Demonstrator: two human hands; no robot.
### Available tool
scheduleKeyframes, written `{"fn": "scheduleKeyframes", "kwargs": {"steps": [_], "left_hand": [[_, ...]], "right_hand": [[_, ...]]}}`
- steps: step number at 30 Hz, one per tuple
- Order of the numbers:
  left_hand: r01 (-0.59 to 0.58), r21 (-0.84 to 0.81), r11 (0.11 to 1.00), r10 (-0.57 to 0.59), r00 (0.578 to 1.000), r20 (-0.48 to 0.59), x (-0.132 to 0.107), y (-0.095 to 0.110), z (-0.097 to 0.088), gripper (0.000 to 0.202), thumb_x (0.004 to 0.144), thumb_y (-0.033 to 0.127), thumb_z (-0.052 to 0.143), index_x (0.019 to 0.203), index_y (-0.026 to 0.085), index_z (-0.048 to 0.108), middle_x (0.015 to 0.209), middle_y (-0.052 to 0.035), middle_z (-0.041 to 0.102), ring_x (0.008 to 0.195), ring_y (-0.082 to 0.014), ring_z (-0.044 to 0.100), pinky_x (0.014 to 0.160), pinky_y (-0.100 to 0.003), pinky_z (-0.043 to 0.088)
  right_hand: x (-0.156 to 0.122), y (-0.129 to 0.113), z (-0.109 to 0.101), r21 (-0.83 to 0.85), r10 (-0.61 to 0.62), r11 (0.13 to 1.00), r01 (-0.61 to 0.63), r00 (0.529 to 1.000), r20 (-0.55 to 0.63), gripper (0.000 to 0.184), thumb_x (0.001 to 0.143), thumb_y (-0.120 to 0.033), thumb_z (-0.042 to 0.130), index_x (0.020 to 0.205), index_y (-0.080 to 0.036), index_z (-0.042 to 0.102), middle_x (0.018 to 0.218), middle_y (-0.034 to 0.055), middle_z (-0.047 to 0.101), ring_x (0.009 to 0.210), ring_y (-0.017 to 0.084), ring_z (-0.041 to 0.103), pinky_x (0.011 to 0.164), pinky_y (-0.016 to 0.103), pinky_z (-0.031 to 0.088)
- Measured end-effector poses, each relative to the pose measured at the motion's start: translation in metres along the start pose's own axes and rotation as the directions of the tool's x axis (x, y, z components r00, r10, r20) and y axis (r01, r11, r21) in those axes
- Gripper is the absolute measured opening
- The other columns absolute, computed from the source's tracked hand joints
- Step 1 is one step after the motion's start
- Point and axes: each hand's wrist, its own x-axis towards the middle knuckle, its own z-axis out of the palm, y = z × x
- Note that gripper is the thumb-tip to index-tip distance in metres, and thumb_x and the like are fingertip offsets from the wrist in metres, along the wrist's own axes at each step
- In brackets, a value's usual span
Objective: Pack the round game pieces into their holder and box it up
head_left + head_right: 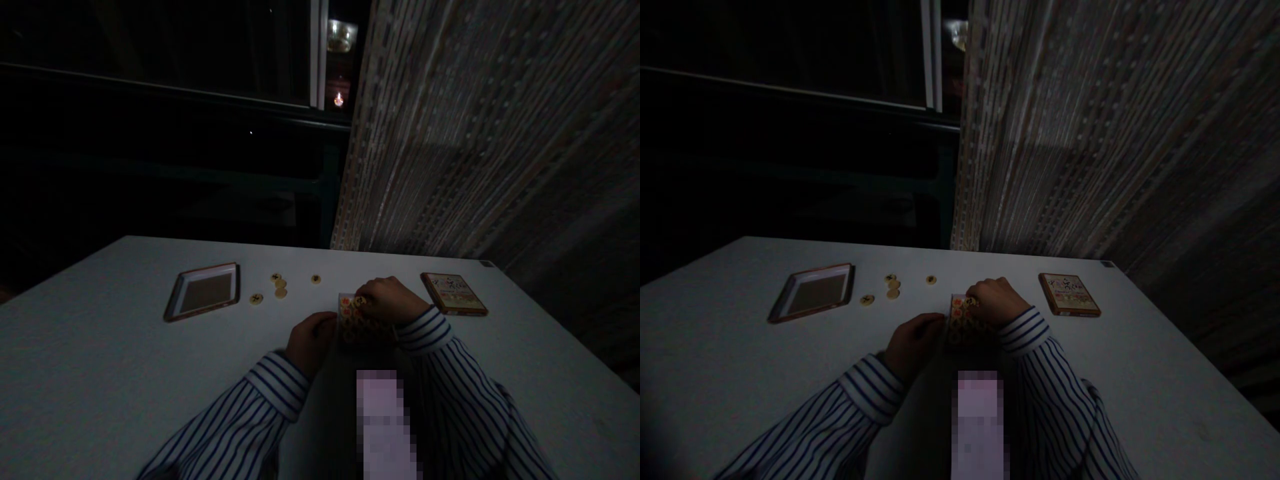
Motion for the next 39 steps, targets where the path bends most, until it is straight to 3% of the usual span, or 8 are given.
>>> {"fn": "scheduleKeyframes", "kwargs": {"steps": [5,25,39], "left_hand": [[0.034,-0.014,0.999,-0.034,0.999,-0.011,-0.0003,0.0019,0.0003,0.012,0.063,0.023,0.067,0.074,0.022,0.071,0.074,-0.0031,0.070,0.071,-0.0190,0.062,0.069,-0.028,0.047],[-0.021,0.140,0.990,0.013,0.998,0.058,-0.0002,-0.0028,-0.0008,0.018,0.072,0.029,0.059,0.083,0.020,0.069,0.082,-0.0065,0.070,0.077,-0.0205,0.064,0.072,-0.031,0.049],[-0.123,0.266,0.956,0.101,0.990,0.094,-0.0002,-0.0014,-0.0016,0.021,0.074,0.030,0.053,0.084,0.017,0.067,0.082,-0.0048,0.069,0.076,-0.0172,0.064,0.071,-0.029,0.051]], "right_hand": [[0.0010,-0.0002,0.0036,-0.012,0.004,1.000,-0.004,0.999,0.033,0.029,0.079,-0.031,0.048,0.103,-0.024,0.063,0.099,0.0064,0.067,0.093,0.022,0.059,0.076,0.032,0.037],[0.0018,-0.0045,0.0053,-0.038,-0.001,0.999,0.005,0.996,0.095,0.027,0.078,-0.028,0.047,0.097,-0.024,0.065,0.094,0.0070,0.069,0.089,0.023,0.061,0.072,0.033,0.039],[0.0003,-0.0064,0.0003,-0.051,0.007,0.999,0.001,0.989,0.150,0.026,0.079,-0.028,0.044,0.095,-0.023,0.064,0.096,0.0071,0.067,0.093,0.023,0.059,0.073,0.033,0.038]]}}
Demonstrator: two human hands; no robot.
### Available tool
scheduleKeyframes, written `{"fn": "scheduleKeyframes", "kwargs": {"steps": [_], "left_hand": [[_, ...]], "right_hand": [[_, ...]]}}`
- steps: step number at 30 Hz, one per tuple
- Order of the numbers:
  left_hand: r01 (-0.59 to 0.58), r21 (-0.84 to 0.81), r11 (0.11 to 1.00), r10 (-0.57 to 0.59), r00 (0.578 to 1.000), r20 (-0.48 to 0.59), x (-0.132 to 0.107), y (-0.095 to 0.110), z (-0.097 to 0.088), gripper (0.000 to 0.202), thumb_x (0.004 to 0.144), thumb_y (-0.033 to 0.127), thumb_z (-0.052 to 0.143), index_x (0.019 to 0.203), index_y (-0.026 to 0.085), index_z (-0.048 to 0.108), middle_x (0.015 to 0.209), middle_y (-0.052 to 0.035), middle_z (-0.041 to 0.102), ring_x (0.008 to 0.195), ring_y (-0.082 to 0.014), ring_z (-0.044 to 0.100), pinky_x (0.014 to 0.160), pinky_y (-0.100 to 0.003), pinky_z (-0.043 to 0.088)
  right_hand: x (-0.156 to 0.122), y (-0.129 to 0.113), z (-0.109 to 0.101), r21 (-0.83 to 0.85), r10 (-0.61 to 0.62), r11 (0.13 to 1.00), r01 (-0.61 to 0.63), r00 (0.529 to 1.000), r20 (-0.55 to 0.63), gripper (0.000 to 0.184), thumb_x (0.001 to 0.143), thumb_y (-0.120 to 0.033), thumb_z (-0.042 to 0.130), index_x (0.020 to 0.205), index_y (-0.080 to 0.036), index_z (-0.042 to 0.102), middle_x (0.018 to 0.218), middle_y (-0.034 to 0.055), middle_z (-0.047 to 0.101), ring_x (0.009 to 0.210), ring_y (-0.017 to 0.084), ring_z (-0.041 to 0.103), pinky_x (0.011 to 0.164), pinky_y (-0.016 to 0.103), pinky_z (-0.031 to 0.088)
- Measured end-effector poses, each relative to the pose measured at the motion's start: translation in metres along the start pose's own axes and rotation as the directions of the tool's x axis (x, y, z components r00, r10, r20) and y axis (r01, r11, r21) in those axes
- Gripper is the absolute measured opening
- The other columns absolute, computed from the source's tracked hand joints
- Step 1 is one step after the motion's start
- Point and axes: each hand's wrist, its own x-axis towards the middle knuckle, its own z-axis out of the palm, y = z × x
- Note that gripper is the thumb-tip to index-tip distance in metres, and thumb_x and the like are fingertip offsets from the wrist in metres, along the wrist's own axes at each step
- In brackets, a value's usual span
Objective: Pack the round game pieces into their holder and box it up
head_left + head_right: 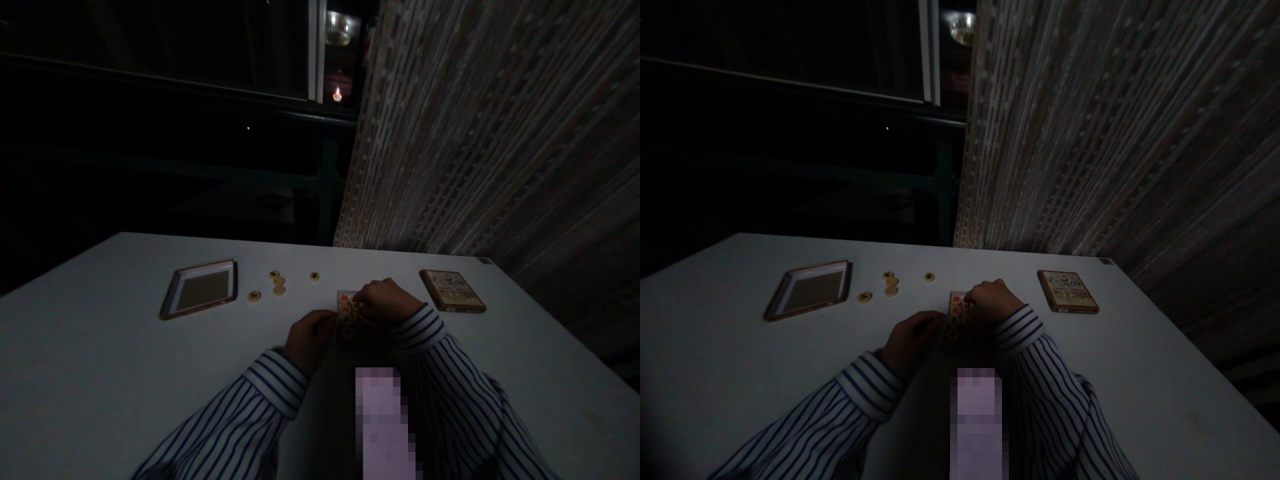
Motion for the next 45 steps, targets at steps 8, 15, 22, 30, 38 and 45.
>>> {"fn": "scheduleKeyframes", "kwargs": {"steps": [8,15,22,30,38,45], "left_hand": [[-0.010,0.030,0.999,0.010,1.000,-0.009,0.0013,0.0013,-0.0010,0.021,0.075,0.030,0.053,0.084,0.017,0.067,0.083,-0.0049,0.069,0.077,-0.0173,0.064,0.071,-0.030,0.051],[-0.024,0.007,1.000,0.024,1.000,-0.019,0.0013,-0.0023,0.0002,0.020,0.074,0.029,0.053,0.083,0.017,0.067,0.081,-0.0048,0.070,0.074,-0.0169,0.064,0.069,-0.030,0.052],[-0.035,0.052,0.998,0.036,0.999,-0.020,0.0010,0.0029,-0.0012,0.019,0.073,0.028,0.054,0.082,0.018,0.067,0.081,-0.0048,0.070,0.075,-0.0175,0.064,0.070,-0.031,0.052],[-0.016,0.051,0.999,0.016,1.000,0.006,0.0003,0.0011,-0.0011,0.021,0.074,0.029,0.053,0.084,0.017,0.067,0.083,-0.0057,0.069,0.077,-0.0175,0.064,0.072,-0.031,0.051],[-0.015,0.030,0.999,0.015,1.000,0.000,-0.0001,-0.0021,0.0001,0.020,0.075,0.030,0.053,0.085,0.018,0.066,0.083,-0.0048,0.069,0.077,-0.0169,0.063,0.071,-0.031,0.052],[-0.035,0.039,0.999,0.035,0.999,0.004,0.0004,0.0033,-0.0019,0.019,0.074,0.028,0.053,0.082,0.018,0.066,0.082,-0.0053,0.069,0.076,-0.0174,0.063,0.071,-0.032,0.052]], "right_hand": [[0.0001,0.0033,0.0002,0.019,-0.005,1.000,0.005,1.000,0.012,0.028,0.082,-0.027,0.039,0.094,-0.023,0.064,0.097,0.0070,0.067,0.094,0.022,0.058,0.075,0.032,0.036],[-0.0003,0.0029,0.0013,0.021,-0.007,1.000,0.007,1.000,0.000,0.027,0.082,-0.026,0.040,0.091,-0.023,0.065,0.095,0.0075,0.067,0.093,0.022,0.058,0.075,0.033,0.037],[0.0013,0.0028,0.0029,0.010,-0.003,1.000,0.003,1.000,0.000,0.029,0.080,-0.022,0.041,0.095,-0.023,0.066,0.097,0.0081,0.067,0.093,0.022,0.058,0.075,0.033,0.037],[0.0005,0.0033,0.0028,0.022,-0.017,1.000,0.017,1.000,-0.002,0.028,0.079,-0.023,0.042,0.095,-0.025,0.066,0.096,0.0072,0.067,0.094,0.022,0.058,0.076,0.033,0.038],[-0.0010,0.0014,-0.0012,0.019,-0.011,1.000,0.011,1.000,0.017,0.028,0.080,-0.023,0.043,0.097,-0.024,0.065,0.098,0.0074,0.067,0.095,0.022,0.058,0.077,0.033,0.038],[0.0005,0.0024,0.0014,0.009,-0.018,1.000,0.018,1.000,0.012,0.030,0.080,-0.023,0.042,0.099,-0.025,0.065,0.099,0.0072,0.067,0.094,0.022,0.058,0.076,0.033,0.038]]}}
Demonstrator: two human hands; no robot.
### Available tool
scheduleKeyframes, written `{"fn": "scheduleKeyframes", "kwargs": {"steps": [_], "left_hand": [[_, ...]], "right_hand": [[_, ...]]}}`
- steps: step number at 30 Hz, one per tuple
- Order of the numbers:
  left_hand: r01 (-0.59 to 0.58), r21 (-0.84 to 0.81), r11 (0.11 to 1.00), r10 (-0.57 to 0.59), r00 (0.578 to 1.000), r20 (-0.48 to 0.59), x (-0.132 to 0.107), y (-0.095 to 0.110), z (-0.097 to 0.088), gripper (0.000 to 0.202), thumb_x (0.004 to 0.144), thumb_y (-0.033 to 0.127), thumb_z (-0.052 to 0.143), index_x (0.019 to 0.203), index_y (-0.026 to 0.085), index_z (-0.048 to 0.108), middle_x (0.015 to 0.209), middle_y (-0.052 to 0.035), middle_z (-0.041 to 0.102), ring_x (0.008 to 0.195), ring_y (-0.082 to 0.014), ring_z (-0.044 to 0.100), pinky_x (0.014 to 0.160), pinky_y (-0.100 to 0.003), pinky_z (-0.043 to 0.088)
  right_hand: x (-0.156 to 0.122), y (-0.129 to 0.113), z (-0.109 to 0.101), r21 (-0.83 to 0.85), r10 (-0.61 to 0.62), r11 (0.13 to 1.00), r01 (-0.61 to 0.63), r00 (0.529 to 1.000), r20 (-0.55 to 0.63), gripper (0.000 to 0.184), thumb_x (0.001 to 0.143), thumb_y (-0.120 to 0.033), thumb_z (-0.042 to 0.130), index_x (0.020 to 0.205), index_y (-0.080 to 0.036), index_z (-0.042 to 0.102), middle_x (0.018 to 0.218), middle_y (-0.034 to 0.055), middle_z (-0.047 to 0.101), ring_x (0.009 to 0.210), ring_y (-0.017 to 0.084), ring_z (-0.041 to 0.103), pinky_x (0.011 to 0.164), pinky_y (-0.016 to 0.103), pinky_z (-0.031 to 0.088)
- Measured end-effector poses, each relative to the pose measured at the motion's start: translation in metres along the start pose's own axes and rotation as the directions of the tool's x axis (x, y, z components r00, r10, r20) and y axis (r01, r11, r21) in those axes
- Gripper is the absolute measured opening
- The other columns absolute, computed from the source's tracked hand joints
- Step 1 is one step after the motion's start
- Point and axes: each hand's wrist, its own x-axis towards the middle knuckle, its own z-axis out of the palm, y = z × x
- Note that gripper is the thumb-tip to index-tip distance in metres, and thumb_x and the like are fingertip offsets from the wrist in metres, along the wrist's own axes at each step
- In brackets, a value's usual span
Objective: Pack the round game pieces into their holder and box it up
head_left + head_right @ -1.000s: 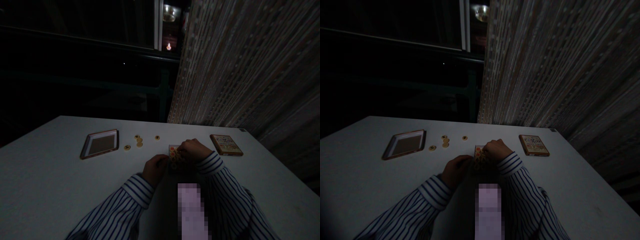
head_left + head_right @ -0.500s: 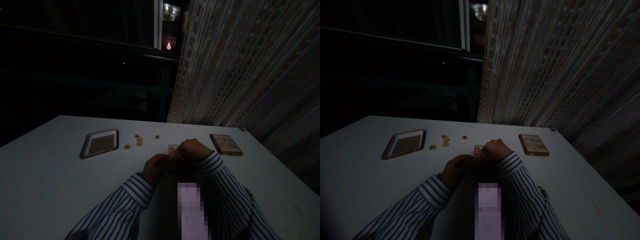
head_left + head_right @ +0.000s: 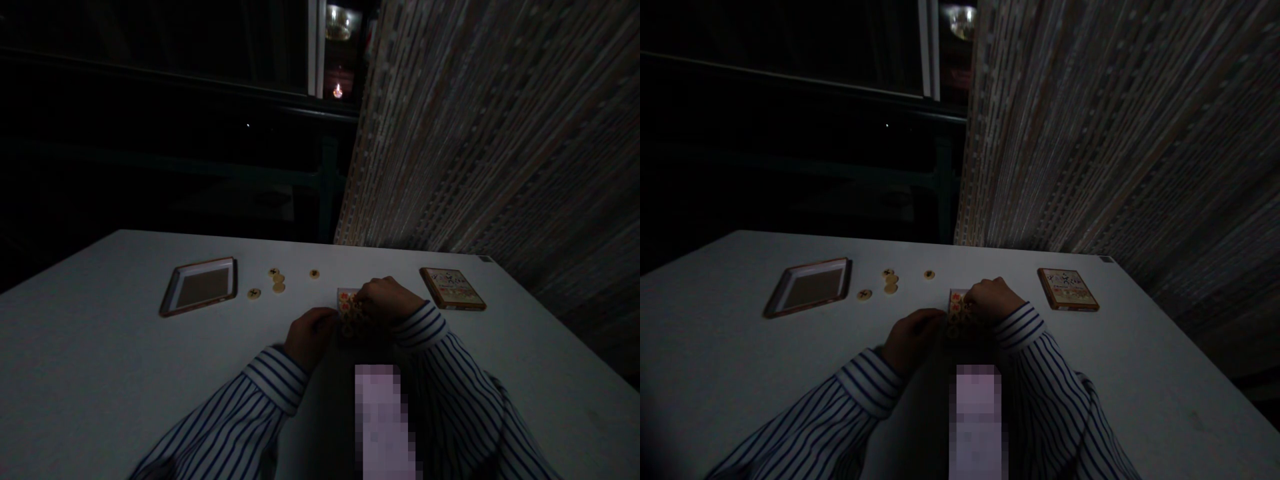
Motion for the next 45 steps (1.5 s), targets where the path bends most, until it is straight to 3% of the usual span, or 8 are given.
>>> {"fn": "scheduleKeyframes", "kwargs": {"steps": [45], "left_hand": [[0.009,-0.025,1.000,-0.009,1.000,0.004,-0.0007,-0.0017,0.0011,0.019,0.075,0.028,0.054,0.085,0.018,0.066,0.085,-0.0052,0.069,0.079,-0.0173,0.064,0.073,-0.032,0.052]], "right_hand": [[-0.0016,-0.0017,-0.0041,0.016,0.031,0.999,-0.031,0.999,0.012,0.031,0.078,-0.022,0.044,0.102,-0.025,0.064,0.101,0.0078,0.066,0.096,0.022,0.057,0.079,0.034,0.038]]}}
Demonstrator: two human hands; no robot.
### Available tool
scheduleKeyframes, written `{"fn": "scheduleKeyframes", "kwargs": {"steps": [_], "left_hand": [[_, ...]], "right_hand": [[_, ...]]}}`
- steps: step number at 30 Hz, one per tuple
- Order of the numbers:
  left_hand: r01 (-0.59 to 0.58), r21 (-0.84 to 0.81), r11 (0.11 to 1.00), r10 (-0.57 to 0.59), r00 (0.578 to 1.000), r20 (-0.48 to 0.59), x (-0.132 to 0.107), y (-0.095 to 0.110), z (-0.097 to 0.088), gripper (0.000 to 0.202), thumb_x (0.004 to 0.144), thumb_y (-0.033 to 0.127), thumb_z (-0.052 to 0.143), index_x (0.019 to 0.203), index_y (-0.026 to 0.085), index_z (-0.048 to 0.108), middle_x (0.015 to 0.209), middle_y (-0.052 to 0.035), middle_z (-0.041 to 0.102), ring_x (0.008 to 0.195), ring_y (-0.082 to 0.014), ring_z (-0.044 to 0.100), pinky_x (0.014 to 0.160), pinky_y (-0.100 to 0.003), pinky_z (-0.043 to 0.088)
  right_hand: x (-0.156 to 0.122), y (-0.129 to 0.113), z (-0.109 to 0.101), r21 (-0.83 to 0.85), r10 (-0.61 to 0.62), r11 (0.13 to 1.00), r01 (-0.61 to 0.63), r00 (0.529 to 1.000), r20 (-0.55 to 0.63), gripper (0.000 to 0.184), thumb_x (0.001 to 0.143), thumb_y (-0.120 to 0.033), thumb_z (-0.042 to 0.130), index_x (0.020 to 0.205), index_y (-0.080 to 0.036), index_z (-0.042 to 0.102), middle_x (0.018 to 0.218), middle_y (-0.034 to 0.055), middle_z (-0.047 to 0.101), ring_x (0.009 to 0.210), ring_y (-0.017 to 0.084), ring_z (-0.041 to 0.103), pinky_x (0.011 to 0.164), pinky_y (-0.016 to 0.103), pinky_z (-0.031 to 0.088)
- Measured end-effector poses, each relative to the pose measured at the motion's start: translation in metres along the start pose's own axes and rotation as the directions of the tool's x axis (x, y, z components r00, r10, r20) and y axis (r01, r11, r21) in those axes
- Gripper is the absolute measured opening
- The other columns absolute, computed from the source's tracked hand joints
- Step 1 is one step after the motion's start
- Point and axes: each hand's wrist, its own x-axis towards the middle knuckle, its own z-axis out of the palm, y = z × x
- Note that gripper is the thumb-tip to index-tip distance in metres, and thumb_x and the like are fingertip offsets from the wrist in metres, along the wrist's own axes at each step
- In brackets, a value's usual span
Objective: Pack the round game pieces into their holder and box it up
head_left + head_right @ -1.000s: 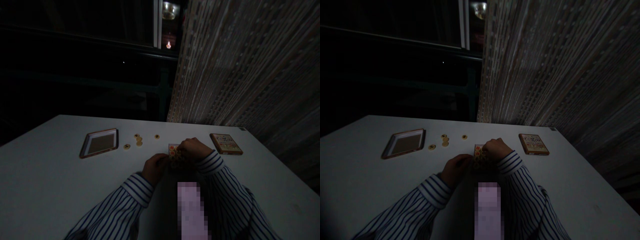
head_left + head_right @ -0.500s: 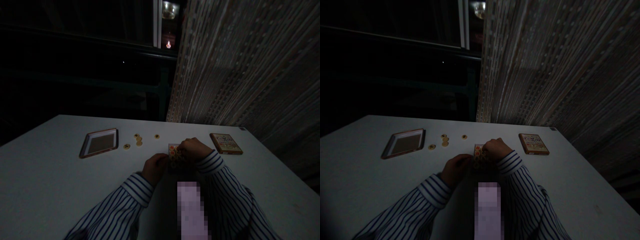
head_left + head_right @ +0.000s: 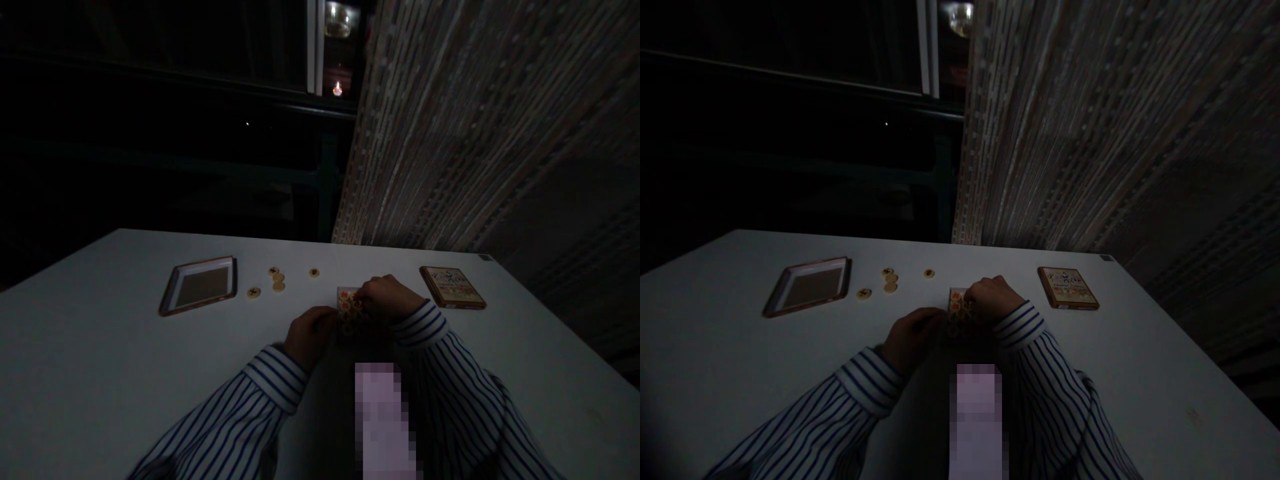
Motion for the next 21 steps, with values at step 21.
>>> {"fn": "scheduleKeyframes", "kwargs": {"steps": [21], "left_hand": [[-0.018,0.049,0.999,0.018,1.000,0.008,0.0006,-0.0025,0.0005,0.021,0.076,0.029,0.052,0.085,0.017,0.067,0.084,-0.0054,0.069,0.077,-0.0175,0.064,0.072,-0.031,0.051]], "right_hand": [[-0.0008,0.0058,-0.0019,-0.036,0.020,0.999,-0.024,0.994,-0.110,0.033,0.085,-0.028,0.035,0.101,-0.022,0.064,0.100,0.0072,0.067,0.094,0.021,0.059,0.079,0.031,0.038]]}}
